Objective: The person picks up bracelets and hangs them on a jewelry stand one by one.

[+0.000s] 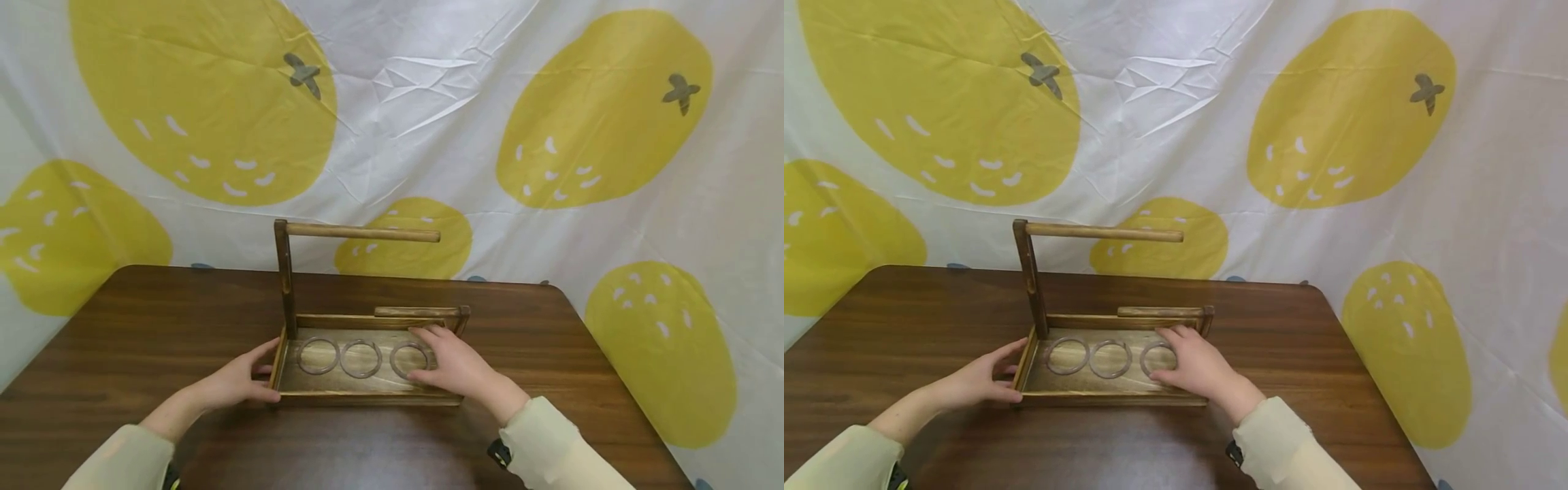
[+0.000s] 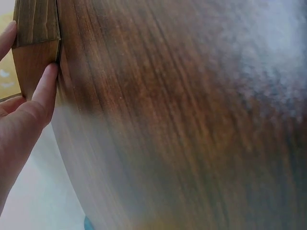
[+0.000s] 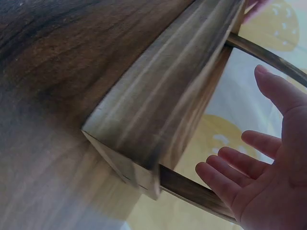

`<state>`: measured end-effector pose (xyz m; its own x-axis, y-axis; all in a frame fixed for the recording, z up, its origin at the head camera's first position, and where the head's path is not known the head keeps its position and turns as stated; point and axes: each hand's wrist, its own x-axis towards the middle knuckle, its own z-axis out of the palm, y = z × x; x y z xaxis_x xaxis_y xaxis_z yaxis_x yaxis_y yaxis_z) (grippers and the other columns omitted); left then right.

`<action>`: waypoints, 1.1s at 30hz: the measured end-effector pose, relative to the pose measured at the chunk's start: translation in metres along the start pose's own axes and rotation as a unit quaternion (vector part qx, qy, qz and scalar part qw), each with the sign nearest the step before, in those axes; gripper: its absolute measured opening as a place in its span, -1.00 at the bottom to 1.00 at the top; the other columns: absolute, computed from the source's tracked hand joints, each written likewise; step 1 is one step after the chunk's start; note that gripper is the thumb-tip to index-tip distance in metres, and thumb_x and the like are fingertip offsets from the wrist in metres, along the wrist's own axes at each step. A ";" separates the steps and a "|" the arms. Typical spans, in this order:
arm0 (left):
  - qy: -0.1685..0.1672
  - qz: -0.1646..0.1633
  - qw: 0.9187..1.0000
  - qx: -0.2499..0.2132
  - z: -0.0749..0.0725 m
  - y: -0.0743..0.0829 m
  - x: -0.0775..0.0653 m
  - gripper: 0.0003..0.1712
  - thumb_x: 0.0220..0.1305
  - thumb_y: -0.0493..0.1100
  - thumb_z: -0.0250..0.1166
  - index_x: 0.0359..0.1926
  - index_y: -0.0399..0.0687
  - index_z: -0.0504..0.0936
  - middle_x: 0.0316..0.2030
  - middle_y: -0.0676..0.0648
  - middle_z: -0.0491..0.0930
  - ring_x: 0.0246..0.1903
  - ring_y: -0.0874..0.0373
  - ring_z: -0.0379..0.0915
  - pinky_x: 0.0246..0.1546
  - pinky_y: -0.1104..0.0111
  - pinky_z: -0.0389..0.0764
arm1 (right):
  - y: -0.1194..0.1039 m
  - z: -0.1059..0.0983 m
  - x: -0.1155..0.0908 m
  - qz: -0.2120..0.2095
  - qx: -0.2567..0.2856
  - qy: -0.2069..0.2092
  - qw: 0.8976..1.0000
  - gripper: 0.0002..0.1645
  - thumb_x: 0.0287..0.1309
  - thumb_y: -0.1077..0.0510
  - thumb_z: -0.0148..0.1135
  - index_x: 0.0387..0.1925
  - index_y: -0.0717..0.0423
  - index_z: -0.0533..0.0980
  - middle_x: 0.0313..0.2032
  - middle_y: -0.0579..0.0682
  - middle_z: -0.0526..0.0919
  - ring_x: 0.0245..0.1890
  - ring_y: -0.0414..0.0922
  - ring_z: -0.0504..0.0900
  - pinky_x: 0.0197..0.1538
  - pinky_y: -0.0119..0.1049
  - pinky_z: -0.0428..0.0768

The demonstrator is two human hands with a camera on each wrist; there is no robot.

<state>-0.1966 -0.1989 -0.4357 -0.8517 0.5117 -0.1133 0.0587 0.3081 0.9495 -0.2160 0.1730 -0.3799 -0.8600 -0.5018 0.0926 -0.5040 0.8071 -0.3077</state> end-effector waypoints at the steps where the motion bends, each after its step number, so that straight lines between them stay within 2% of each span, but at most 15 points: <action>1: -0.001 -0.001 1.000 0.000 0.000 0.000 0.000 0.21 0.05 -0.21 0.41 0.41 -0.42 -0.31 0.30 -0.63 -0.12 0.19 -0.44 0.22 0.05 0.14 0.54 | 0.001 0.002 0.001 0.000 0.002 -0.002 1.000 -0.13 -0.06 -0.11 0.41 0.26 0.12 0.34 0.15 0.20 0.46 0.16 0.15 0.44 0.16 0.02 0.46; 8: -0.003 0.004 1.000 0.000 0.000 -0.002 0.002 0.21 0.05 -0.19 0.41 0.42 -0.41 -0.30 0.34 -0.59 -0.20 0.24 -0.44 0.12 0.08 0.13 0.52 | 0.008 0.014 0.008 -0.003 0.006 -0.014 1.000 -0.16 -0.04 -0.07 0.40 0.25 0.18 0.35 0.09 0.21 0.49 0.09 0.12 0.49 0.11 0.01 0.49; 16: 0.001 -0.002 1.000 -0.006 -0.001 -0.004 0.001 0.22 0.03 -0.17 0.42 0.42 -0.39 -0.29 0.35 -0.57 -0.19 0.25 -0.44 0.11 0.07 0.18 0.53 | 0.008 0.022 0.013 0.023 0.019 -0.040 0.999 -0.17 0.01 -0.06 0.36 0.28 0.16 0.31 0.20 0.29 0.38 0.20 0.20 0.38 0.16 0.06 0.45; 24: 0.001 0.009 1.000 -0.008 -0.001 -0.003 0.001 0.23 0.03 -0.17 0.43 0.42 -0.41 -0.29 0.34 -0.58 -0.19 0.25 -0.44 0.11 0.08 0.18 0.52 | 0.008 0.033 0.022 0.033 0.004 -0.054 0.998 -0.14 0.00 -0.06 0.37 0.30 0.15 0.29 0.23 0.33 0.33 0.24 0.24 0.32 0.17 0.06 0.45; 33: 0.002 0.007 1.000 -0.007 0.000 -0.003 -0.001 0.23 0.04 -0.16 0.43 0.42 -0.41 -0.30 0.33 -0.59 -0.17 0.25 -0.44 0.11 0.10 0.16 0.51 | 0.007 0.039 0.028 0.042 -0.013 -0.059 0.997 -0.13 -0.05 -0.04 0.40 0.28 0.18 0.31 0.20 0.30 0.38 0.22 0.23 0.34 0.15 0.02 0.46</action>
<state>-0.1962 -0.2004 -0.4385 -0.8530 0.5124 -0.0992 0.0629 0.2896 0.9551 -0.2404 0.1521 -0.4167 -0.8847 -0.4641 -0.0440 -0.4342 0.8546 -0.2849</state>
